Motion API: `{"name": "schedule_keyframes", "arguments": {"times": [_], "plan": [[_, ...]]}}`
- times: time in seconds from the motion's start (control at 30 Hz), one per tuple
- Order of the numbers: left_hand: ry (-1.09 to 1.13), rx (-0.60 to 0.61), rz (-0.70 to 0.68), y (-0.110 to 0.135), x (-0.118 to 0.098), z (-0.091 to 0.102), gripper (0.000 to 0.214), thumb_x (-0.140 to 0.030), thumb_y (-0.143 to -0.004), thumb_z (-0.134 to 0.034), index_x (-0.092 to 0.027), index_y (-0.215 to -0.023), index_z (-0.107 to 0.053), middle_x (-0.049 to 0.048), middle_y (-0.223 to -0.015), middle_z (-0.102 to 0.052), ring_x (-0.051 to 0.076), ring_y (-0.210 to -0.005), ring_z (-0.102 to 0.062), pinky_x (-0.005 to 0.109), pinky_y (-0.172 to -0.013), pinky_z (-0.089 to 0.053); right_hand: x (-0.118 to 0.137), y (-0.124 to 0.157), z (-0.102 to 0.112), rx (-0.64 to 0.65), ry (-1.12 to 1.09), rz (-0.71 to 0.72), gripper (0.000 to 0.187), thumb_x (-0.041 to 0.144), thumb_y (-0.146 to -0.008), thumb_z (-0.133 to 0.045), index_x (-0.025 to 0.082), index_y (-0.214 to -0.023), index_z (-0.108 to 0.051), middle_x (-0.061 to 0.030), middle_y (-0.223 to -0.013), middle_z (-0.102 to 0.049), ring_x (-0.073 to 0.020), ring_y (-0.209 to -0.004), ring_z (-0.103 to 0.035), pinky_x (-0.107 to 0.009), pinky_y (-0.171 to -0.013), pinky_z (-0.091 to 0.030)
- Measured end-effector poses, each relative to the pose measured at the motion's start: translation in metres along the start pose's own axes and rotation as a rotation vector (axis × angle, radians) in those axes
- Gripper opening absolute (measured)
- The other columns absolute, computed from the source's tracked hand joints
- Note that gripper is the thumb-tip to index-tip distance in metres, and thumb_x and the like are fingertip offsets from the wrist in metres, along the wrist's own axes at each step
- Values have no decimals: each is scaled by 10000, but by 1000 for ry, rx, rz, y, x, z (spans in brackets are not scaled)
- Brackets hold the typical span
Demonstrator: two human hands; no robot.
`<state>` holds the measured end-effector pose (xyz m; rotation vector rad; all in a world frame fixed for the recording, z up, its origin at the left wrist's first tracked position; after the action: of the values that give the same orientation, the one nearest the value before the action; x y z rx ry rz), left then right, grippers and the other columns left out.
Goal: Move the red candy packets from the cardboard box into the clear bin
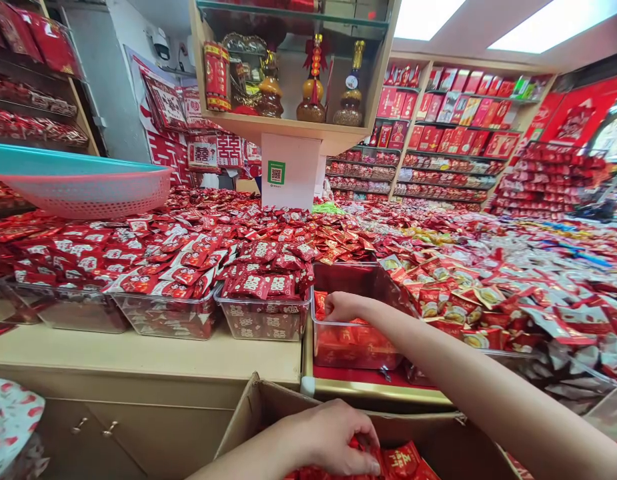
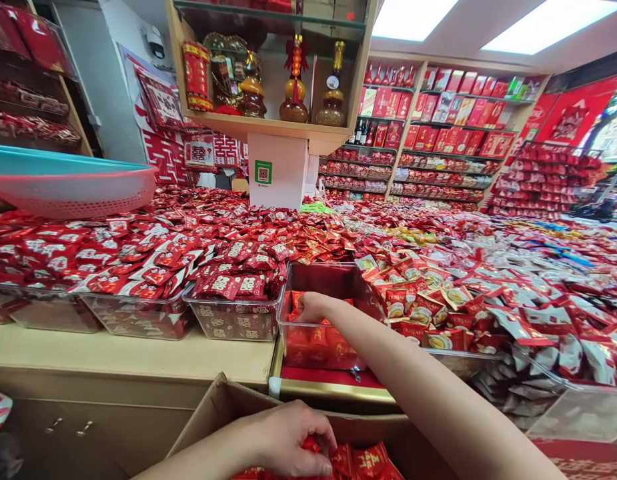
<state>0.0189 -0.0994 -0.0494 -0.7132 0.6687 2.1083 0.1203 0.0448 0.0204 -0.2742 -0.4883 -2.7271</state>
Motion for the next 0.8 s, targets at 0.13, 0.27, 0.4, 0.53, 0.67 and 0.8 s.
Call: {"name": "schedule_keyframes", "arguments": {"times": [0.13,0.27,0.4,0.53,0.67,0.8], "plan": [[4,5,-1,-1,2,-1,375,-477,-641,-506,-271,-944,-582,-7,-893,-638,169,-782,-584,234,-635,-410,1,0,0,11,1,35,221,350,-549,-604,153,-649,-590,8,-585,-562,-87,-511,-465,-175,-431,-322],[13,-8,-7,-2,2,-1,368,-461,-640,-516,-261,-940,-589,4,-882,-642,176,-766,-586,240,-619,-409,0,1,0,-13,-29,66,268,422,-584,-591,163,-652,-591,9,-587,-568,-82,-496,-464,-174,-434,-330],[80,-30,-15,-3,4,-1,318,-415,-634,-541,-251,-900,-602,10,-867,-644,172,-768,-581,243,-642,-408,-2,-1,4,-130,-56,68,333,487,-618,-568,159,-679,-582,-4,-595,-573,-87,-504,-477,-173,-443,-328],[506,42,7,-3,3,-1,283,-395,-674,-518,-201,-877,-561,25,-748,-638,130,-581,-582,254,-584,-418,9,12,21,-359,-38,108,276,420,-733,-484,155,-695,-552,-21,-662,-562,-98,-601,-480,-184,-529,-338],[1053,-66,-139,0,-9,13,338,-462,-706,-476,-158,-852,-465,34,-669,-606,111,-433,-550,214,-434,-388,29,71,24,-790,-142,301,242,363,-795,-414,166,-681,-494,-16,-693,-519,-100,-650,-455,-192,-611,-343],[1238,-388,-191,4,-18,27,361,-496,-756,-380,-158,-874,-429,18,-620,-583,129,-448,-560,206,-411,-381,27,138,-30,-935,-394,311,219,339,-803,-400,183,-652,-434,-2,-619,-464,-102,-560,-420,-207,-532,-342]]}}
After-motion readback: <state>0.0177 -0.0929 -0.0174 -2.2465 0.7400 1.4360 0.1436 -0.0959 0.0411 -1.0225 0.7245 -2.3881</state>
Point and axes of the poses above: each hand's wrist, its own y-axis away from the middle knuckle, its own z-axis out of the back of the hand, x = y × z, the point moved 1 cm from there along -y, towards the middle knuckle
